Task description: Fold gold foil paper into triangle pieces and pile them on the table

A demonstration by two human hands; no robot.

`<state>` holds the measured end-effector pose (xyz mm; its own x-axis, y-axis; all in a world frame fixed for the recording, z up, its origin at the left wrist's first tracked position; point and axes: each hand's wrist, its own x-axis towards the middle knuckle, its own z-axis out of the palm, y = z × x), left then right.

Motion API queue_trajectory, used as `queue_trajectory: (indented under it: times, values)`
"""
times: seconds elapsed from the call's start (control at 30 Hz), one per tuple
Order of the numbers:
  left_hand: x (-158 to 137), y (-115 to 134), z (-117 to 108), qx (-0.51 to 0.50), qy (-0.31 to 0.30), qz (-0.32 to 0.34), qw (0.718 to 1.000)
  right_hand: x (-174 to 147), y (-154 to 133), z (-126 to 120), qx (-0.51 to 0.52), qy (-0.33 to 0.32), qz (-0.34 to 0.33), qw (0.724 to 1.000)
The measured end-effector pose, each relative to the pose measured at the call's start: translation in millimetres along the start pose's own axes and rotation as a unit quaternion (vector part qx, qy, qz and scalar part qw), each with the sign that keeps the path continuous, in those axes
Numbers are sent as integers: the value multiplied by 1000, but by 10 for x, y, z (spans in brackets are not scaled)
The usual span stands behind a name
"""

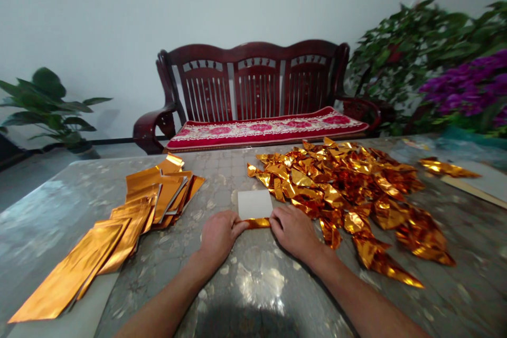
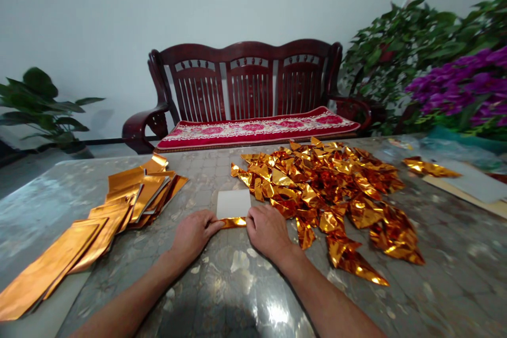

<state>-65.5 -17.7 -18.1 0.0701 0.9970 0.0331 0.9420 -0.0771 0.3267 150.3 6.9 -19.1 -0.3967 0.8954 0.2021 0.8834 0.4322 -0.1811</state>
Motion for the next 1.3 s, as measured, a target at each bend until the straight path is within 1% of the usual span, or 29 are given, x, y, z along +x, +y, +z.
queue_trajectory:
  times: [0.27, 0.6, 0.73, 0.87, 0.93, 1.03, 1.1, 1.13, 1.2, 1.23, 1.3]
  values:
    - [12, 34, -22, 45, -7, 5, 999, 9, -21, 13, -45, -7, -1, 999]
    - [-3, 84, -27, 89, -10, 5, 996, 5, -37, 28, -61, -4, -3, 998]
    - [-2, 91, -12, 93, 0, 7, 996, -2, -43, 25, -64, -1, -4, 998]
    - [-2, 88, 2, 90, -5, 4, 996, 0, -54, 28, -57, -3, 1, 998]
    - [-7, 77, 12, 80, 6, 10, 997, 1, -55, 34, -54, -4, 5, 999]
    - [-15, 44, 38, 42, 62, 43, 996, -3, -48, 45, -50, -4, 8, 999]
    - [-18, 20, 64, 14, 97, 98, 990, -13, -42, 50, -43, 1, 12, 999]
    - [-20, 11, 79, 3, 102, 134, 986, -20, -40, 51, -38, 8, 13, 999]
    - [-34, 2, 109, -8, 80, 207, 975, -37, -42, 53, -33, 31, 7, 999]
    - [-45, 4, 122, -7, 63, 233, 970, -46, -46, 54, -35, 45, -4, 998]
    - [-78, 20, 141, 10, 41, 256, 966, -60, -59, 57, -45, 69, -45, 996]
